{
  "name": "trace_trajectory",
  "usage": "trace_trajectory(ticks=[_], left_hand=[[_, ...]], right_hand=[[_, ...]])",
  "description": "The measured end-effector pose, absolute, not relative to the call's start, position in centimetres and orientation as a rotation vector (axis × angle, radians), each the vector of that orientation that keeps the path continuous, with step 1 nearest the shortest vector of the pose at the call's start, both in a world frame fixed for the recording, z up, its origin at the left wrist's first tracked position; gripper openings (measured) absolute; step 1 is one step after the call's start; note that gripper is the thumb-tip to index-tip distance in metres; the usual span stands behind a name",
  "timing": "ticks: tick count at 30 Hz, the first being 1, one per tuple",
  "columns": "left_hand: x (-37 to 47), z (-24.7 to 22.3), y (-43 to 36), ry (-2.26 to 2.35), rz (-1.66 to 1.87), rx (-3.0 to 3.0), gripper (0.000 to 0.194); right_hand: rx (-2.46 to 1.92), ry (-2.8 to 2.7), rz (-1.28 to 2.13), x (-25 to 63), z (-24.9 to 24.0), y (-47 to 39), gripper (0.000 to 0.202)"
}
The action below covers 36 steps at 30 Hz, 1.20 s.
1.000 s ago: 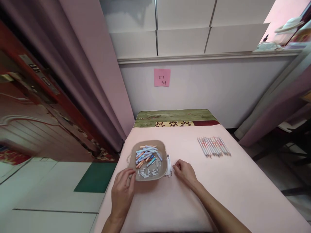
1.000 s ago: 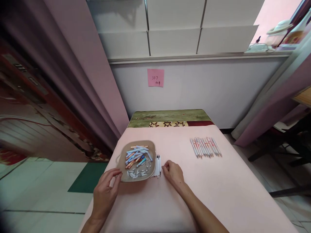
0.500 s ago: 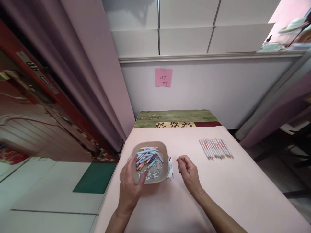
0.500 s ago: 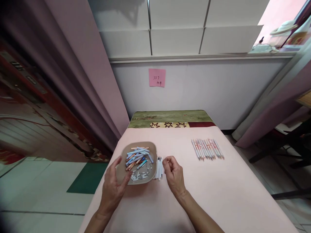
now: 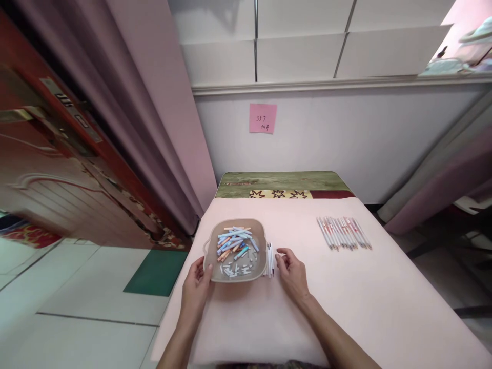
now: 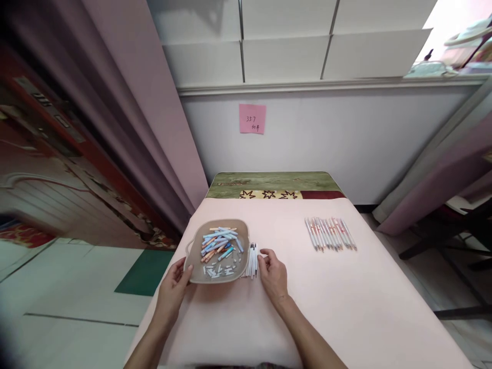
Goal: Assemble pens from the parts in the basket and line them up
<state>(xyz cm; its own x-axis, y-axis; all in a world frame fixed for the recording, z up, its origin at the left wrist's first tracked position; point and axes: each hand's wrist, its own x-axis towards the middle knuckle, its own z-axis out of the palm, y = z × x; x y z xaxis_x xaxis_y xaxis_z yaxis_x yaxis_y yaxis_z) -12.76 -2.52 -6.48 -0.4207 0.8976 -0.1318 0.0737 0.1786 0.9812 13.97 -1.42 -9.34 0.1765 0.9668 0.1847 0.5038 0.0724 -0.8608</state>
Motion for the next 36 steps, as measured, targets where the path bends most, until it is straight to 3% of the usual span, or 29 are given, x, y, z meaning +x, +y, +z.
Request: trace_trajectory(ticks=[6, 12, 17, 19, 22, 28, 36], left_hand=[[-10.9, -5.5, -3.4, 1.528, 1.28, 0.746, 0.05], [-10.0, -5.6, -3.5, 1.585, 1.302, 0.791, 0.048], [-9.2, -7.6, -6.4, 2.061, 1.59, 0.899, 0.034], [-7.9, -8.5, -8.4, 2.14, 1.552, 1.15, 0.025], [-4.9, -9.5, -10.2, 1.85, 1.181, 1.87, 0.015], [0.3, -11.0, -8.8, 1.946, 0.735, 2.515, 0.041], [1.9, -11.8, -8.2, 1.939, 0.647, 2.573, 0.045]], right_hand=[[-1.597, -1.513, 0.531, 15.1, -11.5, -1.5, 0.03], [-1.321, -1.996, 0.235, 14.2, -10.6, -1.7, 0.03], [-1.21, -2.036, 0.255, 14.4, -10.8, -1.6, 0.018], [-1.244, -1.96, 0.263, 14.6, -11.3, -1.4, 0.019], [-1.326, -1.887, 0.252, 14.8, -12.0, -1.2, 0.021], [-1.426, -1.814, 0.238, 15.1, -12.7, -0.9, 0.017], [-1.424, -1.868, 0.27, 15.1, -12.4, -1.2, 0.023]])
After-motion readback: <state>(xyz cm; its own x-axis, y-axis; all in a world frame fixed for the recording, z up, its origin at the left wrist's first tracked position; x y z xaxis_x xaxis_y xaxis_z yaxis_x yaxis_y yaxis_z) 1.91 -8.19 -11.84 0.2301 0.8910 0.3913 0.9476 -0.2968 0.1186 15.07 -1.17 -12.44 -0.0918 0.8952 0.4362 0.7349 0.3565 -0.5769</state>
